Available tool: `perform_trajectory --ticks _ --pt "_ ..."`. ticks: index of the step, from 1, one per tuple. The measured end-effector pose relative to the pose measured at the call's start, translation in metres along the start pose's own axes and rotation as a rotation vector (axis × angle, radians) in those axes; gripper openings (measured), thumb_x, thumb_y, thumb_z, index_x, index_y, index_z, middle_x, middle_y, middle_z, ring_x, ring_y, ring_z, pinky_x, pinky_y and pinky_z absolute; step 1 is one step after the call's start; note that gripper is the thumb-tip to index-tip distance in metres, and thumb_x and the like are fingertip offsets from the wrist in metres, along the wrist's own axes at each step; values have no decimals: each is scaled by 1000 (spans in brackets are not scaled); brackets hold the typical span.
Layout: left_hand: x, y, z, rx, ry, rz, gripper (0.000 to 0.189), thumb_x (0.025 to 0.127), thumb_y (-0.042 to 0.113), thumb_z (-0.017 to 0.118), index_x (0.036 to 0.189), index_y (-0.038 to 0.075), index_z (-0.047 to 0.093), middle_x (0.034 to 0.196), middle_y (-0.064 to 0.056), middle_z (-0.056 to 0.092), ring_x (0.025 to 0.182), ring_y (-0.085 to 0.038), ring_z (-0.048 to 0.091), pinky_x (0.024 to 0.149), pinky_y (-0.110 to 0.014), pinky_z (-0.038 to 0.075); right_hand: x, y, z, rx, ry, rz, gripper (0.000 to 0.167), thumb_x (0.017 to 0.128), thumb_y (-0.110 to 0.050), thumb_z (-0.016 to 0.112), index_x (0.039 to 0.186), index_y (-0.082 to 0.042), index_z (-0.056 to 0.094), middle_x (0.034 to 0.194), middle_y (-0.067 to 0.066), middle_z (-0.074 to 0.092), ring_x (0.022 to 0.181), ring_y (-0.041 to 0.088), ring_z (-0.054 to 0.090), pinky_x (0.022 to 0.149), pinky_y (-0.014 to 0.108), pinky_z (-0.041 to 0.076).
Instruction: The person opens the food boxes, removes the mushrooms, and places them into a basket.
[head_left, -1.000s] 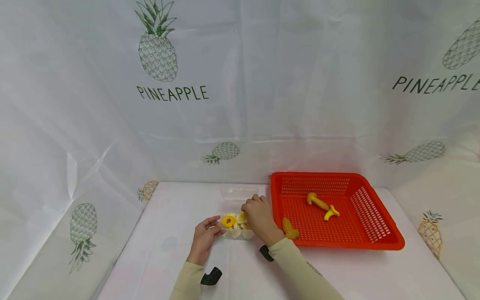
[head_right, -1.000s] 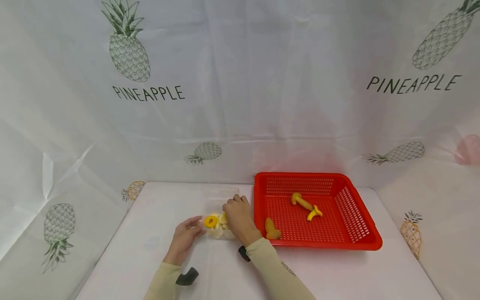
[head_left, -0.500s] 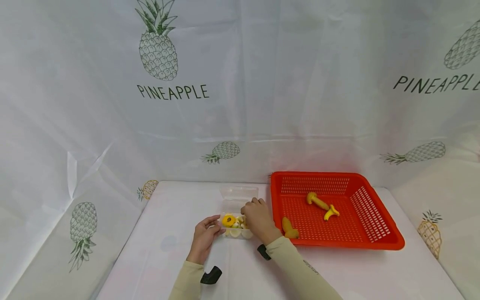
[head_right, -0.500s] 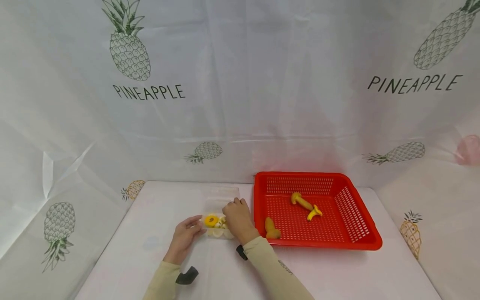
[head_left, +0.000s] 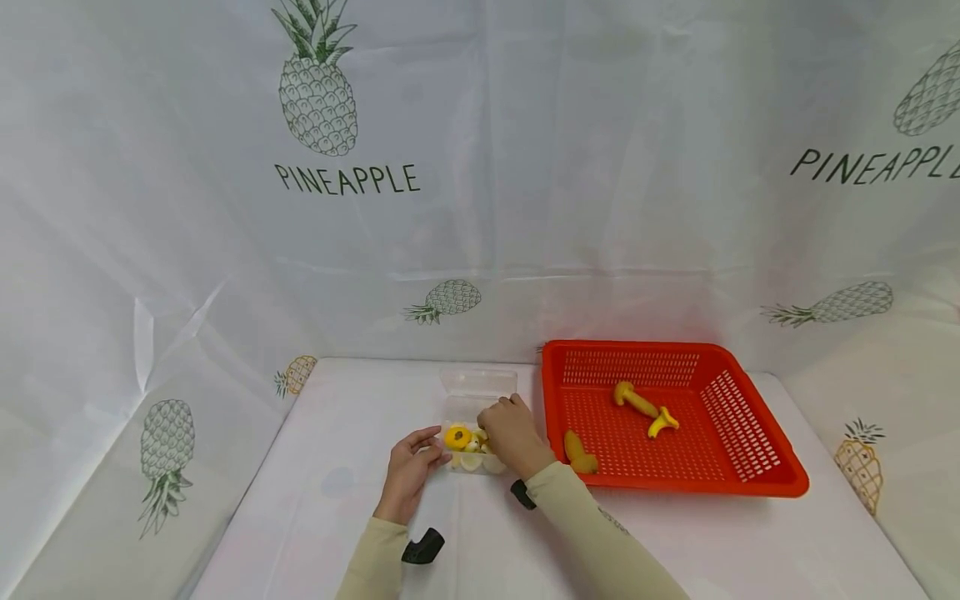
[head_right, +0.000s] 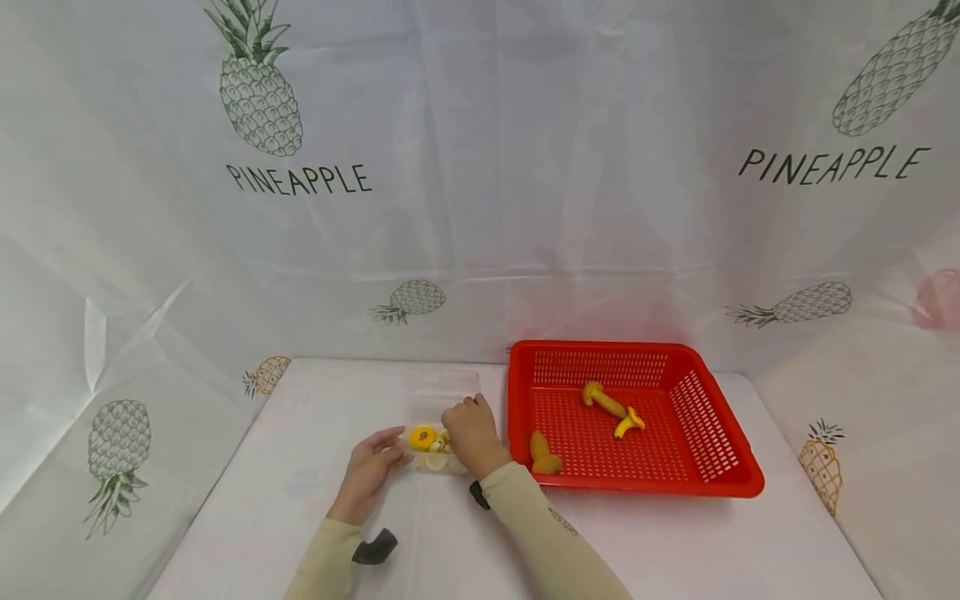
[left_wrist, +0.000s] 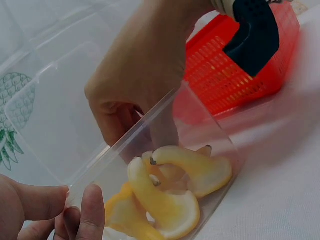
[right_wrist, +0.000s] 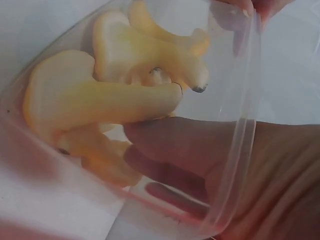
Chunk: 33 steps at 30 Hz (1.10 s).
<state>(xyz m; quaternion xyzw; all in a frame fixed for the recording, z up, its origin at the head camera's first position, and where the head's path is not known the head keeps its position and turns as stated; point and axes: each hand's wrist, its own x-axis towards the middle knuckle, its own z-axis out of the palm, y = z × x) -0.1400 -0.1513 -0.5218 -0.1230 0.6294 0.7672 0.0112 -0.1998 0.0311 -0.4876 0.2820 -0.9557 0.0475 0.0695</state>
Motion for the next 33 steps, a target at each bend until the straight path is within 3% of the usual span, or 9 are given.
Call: perform_trajectory --ticks 7,12,15,22,33 --pt "1 -1 2 9 5 -2 37 100 -10 60 136 -19 55 100 -11 55 82 -14 60 78 -24 64 4 1 6 -21 12 -68 15 88 -23 88 102 -20 86 93 -2 80 86 19 68 93 37 57" --pt "1 -3 1 -1 2 8 36 100 -10 60 135 -19 56 100 -11 55 84 -15 60 78 -24 64 3 1 6 3 54 -88 10 90 -21 86 100 -20 86 90 -3 77 86 18 65 91 37 56" --pt "1 -4 1 -7 -7 13 36 99 -11 58 134 -20 55 99 -10 55 84 -15 61 79 -25 64 1 2 5 12 137 -80 9 90 -20 85 99 -19 84 91 -4 76 87 18 64 90 37 55" --pt "0 -4 1 -17 -13 24 37 100 -10 59 136 -21 54 96 -8 56 82 -14 61 79 -25 64 -4 5 -5 56 437 -88 11 86 -19 84 94 -17 77 90 -3 77 85 18 67 86 36 56" --pt "-2 0 1 2 14 -9 40 102 -8 60 140 -18 53 99 -8 57 81 -14 62 83 -31 66 -31 12 -37 112 647 -187 16 81 -12 89 92 -16 79 94 -3 76 91 19 67 83 34 58"
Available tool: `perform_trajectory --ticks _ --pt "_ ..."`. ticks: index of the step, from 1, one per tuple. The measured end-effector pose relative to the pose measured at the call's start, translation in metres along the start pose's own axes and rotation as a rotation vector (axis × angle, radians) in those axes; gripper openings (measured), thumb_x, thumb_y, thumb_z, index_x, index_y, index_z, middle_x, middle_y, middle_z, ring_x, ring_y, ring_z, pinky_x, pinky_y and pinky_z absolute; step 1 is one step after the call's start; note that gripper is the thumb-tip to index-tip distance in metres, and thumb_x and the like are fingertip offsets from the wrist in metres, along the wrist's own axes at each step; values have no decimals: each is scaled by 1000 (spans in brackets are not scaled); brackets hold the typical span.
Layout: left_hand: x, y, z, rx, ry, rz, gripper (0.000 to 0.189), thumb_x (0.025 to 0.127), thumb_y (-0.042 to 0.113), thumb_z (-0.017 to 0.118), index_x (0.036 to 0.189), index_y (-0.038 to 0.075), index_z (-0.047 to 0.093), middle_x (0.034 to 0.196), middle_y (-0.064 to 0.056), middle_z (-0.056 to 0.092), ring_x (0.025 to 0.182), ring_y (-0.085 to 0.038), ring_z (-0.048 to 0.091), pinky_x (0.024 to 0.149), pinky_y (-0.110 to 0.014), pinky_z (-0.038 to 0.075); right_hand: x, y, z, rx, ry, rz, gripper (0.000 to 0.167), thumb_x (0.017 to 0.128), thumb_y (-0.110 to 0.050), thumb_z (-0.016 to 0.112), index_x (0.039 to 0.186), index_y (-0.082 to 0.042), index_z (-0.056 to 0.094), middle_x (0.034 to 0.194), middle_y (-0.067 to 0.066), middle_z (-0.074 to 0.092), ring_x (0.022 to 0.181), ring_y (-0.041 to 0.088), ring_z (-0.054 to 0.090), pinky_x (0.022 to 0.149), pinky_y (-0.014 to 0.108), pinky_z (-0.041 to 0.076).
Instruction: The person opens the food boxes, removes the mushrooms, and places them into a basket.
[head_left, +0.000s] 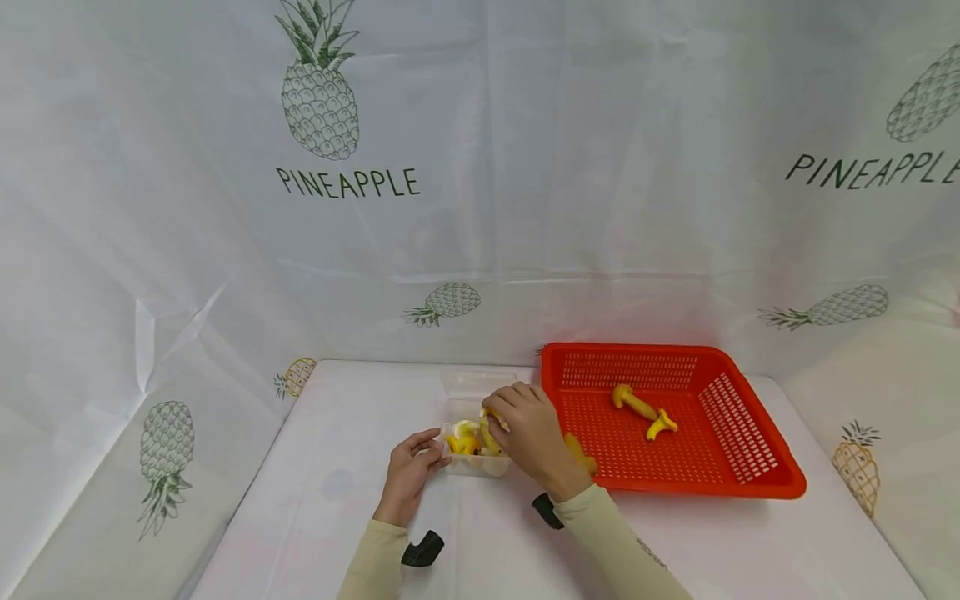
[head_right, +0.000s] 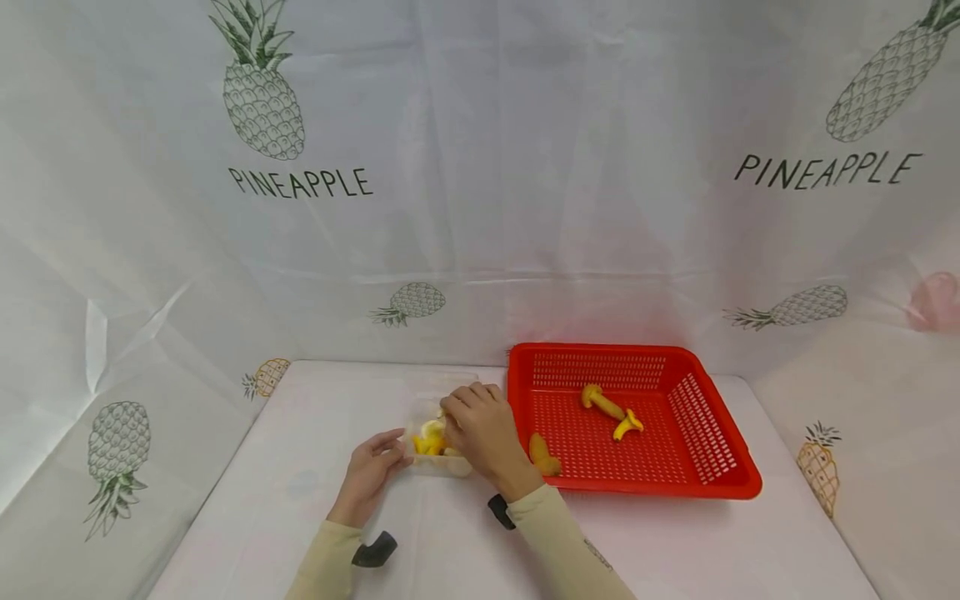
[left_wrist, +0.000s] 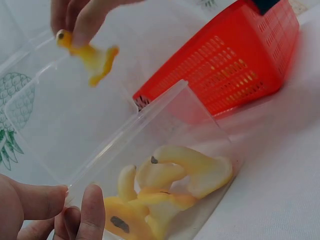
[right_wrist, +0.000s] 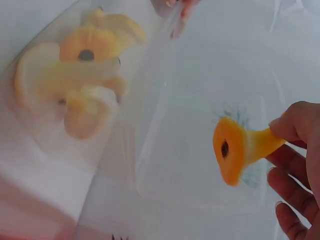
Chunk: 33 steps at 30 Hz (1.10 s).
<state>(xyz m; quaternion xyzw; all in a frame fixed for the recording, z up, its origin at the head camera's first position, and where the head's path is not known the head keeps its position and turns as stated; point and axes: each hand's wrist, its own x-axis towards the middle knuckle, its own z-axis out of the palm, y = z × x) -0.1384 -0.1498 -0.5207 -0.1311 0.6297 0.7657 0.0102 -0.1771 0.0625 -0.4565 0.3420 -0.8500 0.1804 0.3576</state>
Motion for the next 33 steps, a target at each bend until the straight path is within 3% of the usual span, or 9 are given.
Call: perform_trajectory --ticks 6,19,33 --pt "1 -1 -2 4 -5 -3 41 102 -8 60 141 -18 52 100 -9 56 85 -15 63 82 -29 65 -10 12 -22 -14 47 -41 21 78 -8 92 95 -14 81 94 0 75 92 23 66 83 38 57" --pt "0 1 -1 3 -4 -10 40 103 -8 60 140 -18 52 99 -7 56 85 -15 63 81 -26 65 -44 55 -59 -88 66 44 25 72 -3 94 94 -9 83 92 7 75 91 32 65 82 49 55" --pt "0 2 -1 -9 -11 -10 39 104 -7 58 141 -18 52 100 -11 57 82 -14 59 81 -27 64 -75 85 -80 -134 -32 144 29 69 4 93 94 -7 83 91 9 73 89 34 64 80 52 53"
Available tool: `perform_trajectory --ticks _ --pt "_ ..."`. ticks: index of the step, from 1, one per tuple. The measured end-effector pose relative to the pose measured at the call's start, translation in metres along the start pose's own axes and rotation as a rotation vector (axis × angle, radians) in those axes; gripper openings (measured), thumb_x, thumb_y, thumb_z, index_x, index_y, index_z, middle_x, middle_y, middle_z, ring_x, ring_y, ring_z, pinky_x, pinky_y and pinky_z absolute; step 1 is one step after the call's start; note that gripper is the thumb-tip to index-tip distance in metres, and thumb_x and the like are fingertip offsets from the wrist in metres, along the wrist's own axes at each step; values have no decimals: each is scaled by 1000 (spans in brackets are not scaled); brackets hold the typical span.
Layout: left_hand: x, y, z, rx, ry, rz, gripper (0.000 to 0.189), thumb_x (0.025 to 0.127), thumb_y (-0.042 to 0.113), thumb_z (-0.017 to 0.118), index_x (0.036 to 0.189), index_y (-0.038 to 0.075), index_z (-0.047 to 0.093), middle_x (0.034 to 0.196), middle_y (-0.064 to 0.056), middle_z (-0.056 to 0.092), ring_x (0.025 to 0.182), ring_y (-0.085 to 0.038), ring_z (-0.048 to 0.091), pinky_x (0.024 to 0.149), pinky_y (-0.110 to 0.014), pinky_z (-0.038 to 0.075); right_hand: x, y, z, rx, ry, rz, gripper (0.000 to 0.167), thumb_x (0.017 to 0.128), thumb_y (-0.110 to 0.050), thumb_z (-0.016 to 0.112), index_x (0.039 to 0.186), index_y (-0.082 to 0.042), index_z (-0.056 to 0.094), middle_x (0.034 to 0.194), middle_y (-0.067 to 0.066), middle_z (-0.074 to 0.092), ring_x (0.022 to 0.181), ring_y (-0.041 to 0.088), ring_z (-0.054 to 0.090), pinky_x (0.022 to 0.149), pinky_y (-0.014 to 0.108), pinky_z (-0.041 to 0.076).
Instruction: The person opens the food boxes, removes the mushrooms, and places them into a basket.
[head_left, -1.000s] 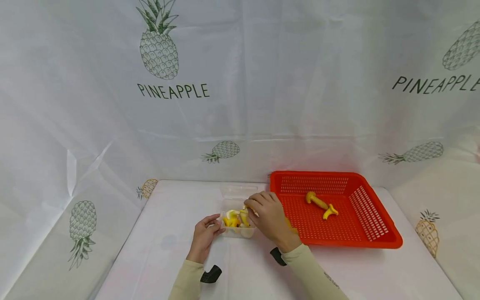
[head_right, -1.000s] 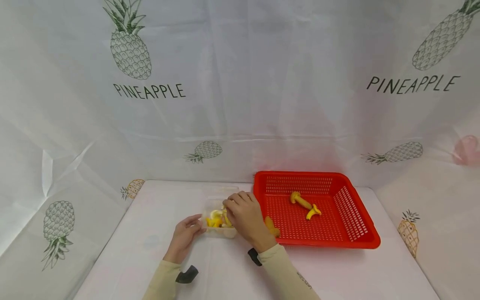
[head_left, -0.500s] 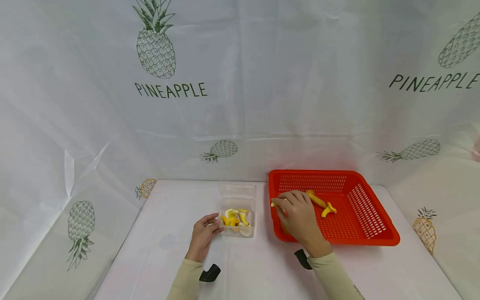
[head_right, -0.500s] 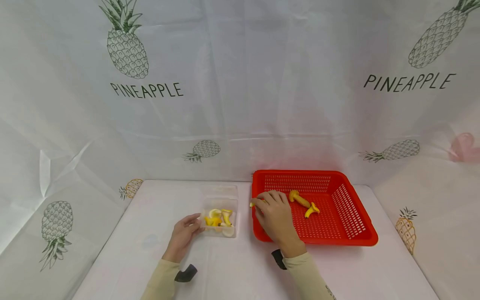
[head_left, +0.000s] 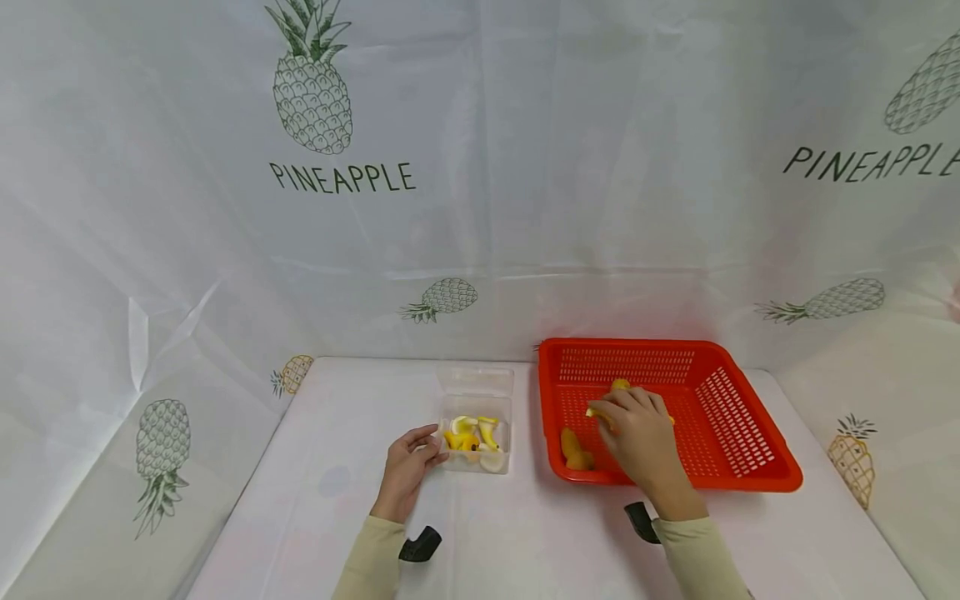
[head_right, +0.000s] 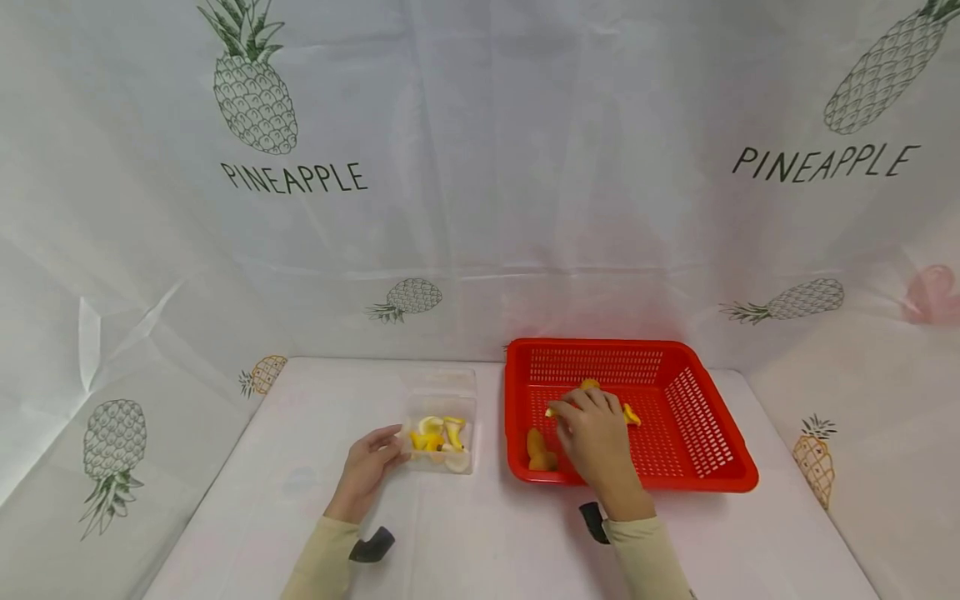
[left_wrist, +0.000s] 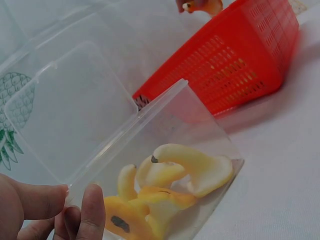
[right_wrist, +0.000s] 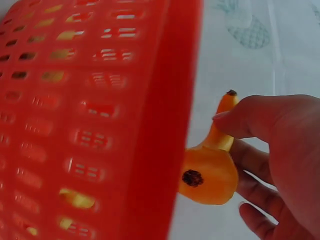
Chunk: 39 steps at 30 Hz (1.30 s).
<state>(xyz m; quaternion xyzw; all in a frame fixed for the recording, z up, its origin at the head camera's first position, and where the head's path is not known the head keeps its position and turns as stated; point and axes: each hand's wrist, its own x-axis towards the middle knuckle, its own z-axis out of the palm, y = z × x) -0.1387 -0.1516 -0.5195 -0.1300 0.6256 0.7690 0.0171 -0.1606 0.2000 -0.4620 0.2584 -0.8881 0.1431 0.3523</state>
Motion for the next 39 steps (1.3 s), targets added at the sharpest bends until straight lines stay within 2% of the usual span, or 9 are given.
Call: perform_trajectory --ticks 3,6,12,17,22,29,39 --pt "0 0 0 4 1 -2 38 104 -7 57 140 -18 52 100 -11 57 82 -14 60 81 -27 65 -4 3 -1 -18 -30 21 28 69 5 93 93 -7 83 90 9 73 88 33 62 80 51 53" --pt "0 1 1 5 5 -10 38 104 -8 58 140 -18 53 102 -13 57 83 -14 61 82 -27 65 -8 5 -2 -31 -95 66 28 71 2 94 94 -7 84 91 9 74 89 33 62 82 52 54" --pt "0 1 1 3 7 -15 39 104 -7 58 141 -17 52 103 -13 57 84 -15 61 83 -28 65 -9 6 -4 -20 -234 153 32 75 -1 93 105 -5 83 103 14 74 101 38 65 90 59 56" --pt "1 0 1 0 2 -12 39 104 -7 58 141 -17 52 103 -12 57 84 -15 62 83 -28 65 -9 5 -3 -23 -259 177 31 77 0 91 107 -3 82 106 15 75 106 40 66 90 61 56" --pt "0 1 1 -1 1 -6 39 103 -8 59 141 -18 52 104 -13 56 84 -15 61 83 -28 65 -6 -6 2 16 -209 141 29 75 2 91 102 -3 82 99 12 74 99 39 68 93 62 56" --pt "-1 2 1 1 2 -4 39 104 -7 57 141 -18 51 104 -16 56 85 -16 62 83 -28 65 5 -35 14 90 -138 27 26 75 -1 92 99 -6 82 96 6 74 91 31 67 83 49 59" --pt "0 1 2 6 8 -10 39 104 -7 58 141 -17 52 105 -15 57 83 -15 61 82 -28 65 29 -77 42 206 -162 -69 26 80 -3 90 103 -12 82 97 -1 74 91 20 67 83 39 57"
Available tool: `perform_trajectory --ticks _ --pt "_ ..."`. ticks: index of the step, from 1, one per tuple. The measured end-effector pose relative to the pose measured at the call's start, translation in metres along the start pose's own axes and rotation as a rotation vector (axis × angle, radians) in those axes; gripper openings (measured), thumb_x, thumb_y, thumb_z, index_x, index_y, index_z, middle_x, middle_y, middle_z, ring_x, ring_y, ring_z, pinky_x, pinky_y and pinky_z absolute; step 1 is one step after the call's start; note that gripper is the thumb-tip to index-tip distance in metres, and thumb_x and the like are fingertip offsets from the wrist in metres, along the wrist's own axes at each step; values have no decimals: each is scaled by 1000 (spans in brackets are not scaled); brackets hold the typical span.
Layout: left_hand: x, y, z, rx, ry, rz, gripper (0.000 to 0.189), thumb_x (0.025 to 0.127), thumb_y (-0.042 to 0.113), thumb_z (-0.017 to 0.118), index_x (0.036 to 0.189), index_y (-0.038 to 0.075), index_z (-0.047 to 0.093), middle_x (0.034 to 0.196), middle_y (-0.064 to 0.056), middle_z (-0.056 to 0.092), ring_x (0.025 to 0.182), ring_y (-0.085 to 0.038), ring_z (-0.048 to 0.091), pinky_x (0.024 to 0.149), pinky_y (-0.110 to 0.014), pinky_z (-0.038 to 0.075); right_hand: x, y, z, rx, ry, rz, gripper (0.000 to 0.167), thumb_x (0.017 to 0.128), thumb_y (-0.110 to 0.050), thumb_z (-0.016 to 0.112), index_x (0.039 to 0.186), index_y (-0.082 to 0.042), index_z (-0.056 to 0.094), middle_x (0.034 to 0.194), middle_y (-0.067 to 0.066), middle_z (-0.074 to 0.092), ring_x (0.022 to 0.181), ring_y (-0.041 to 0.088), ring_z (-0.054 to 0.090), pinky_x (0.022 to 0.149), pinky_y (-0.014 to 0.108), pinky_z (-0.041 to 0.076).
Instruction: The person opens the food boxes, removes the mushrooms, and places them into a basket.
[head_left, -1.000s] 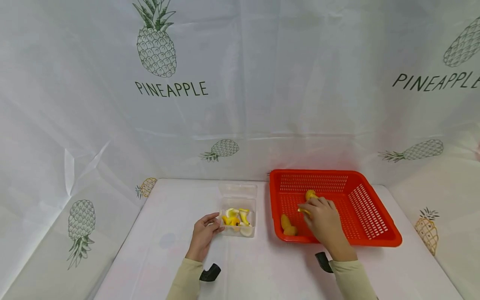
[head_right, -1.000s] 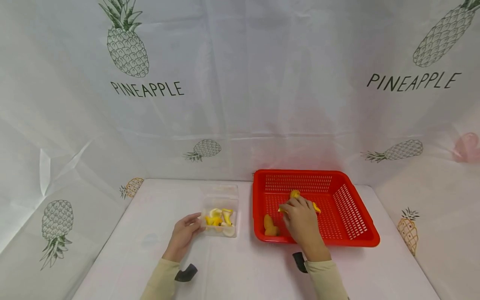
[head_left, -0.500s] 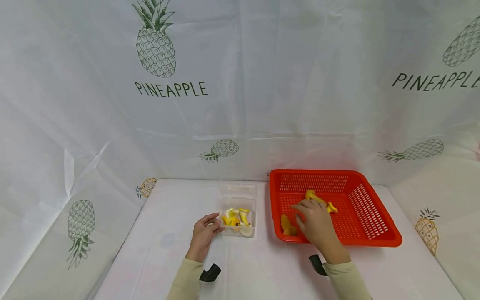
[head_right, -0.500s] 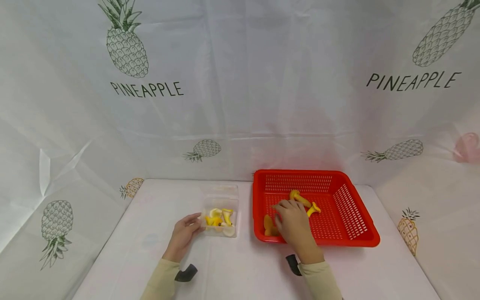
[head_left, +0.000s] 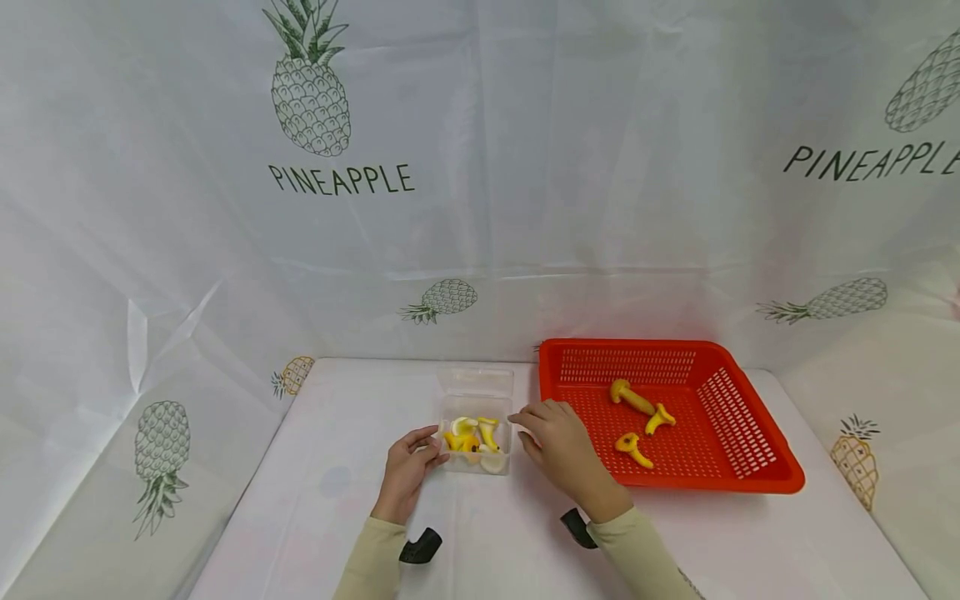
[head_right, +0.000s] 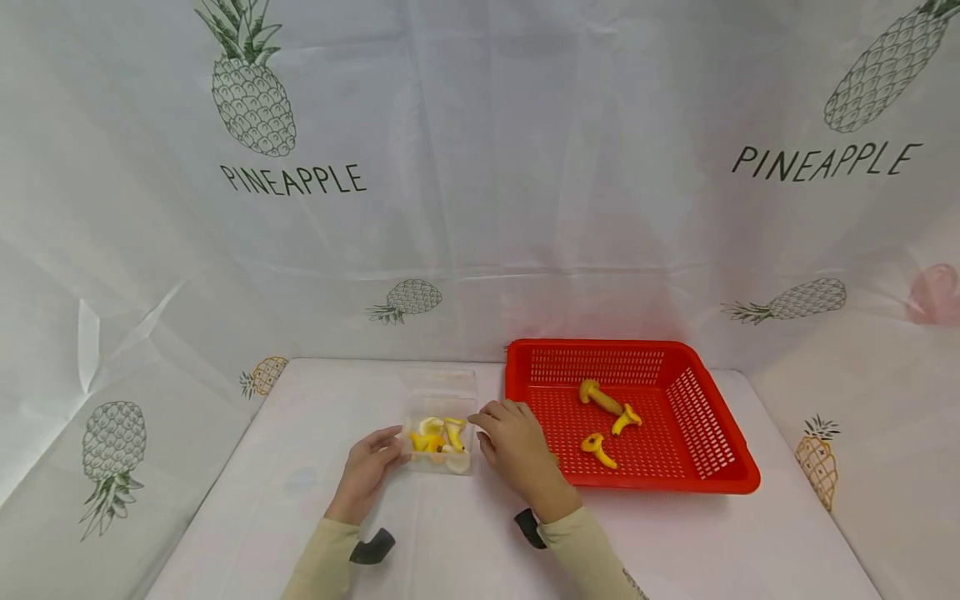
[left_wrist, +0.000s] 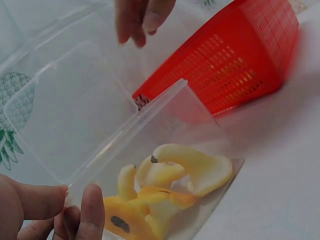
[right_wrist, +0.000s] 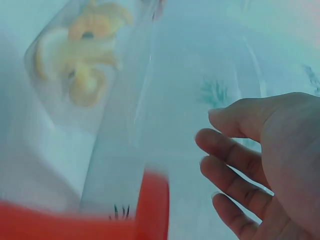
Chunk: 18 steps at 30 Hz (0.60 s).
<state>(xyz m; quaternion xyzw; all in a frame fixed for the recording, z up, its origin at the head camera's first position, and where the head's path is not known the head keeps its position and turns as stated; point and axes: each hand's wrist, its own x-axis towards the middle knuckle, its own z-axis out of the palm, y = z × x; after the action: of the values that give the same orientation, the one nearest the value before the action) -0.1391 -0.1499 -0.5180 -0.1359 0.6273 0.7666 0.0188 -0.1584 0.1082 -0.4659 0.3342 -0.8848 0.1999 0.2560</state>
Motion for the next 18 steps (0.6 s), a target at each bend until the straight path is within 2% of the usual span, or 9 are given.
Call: perform_trajectory --ticks 8,18 --pt "0 -1 0 -11 -5 13 39 102 -9 59 139 -19 52 102 -13 57 82 -15 61 80 -27 65 21 -20 20 21 -164 -25 27 84 -7 89 109 -14 82 104 -1 75 98 20 67 91 37 59" --pt "-1 -1 -2 -10 -16 19 37 103 -8 58 139 -19 52 100 -10 56 82 -14 61 80 -26 64 37 -24 40 95 -311 -38 26 87 -4 86 112 -12 82 110 1 77 106 22 68 101 38 58"
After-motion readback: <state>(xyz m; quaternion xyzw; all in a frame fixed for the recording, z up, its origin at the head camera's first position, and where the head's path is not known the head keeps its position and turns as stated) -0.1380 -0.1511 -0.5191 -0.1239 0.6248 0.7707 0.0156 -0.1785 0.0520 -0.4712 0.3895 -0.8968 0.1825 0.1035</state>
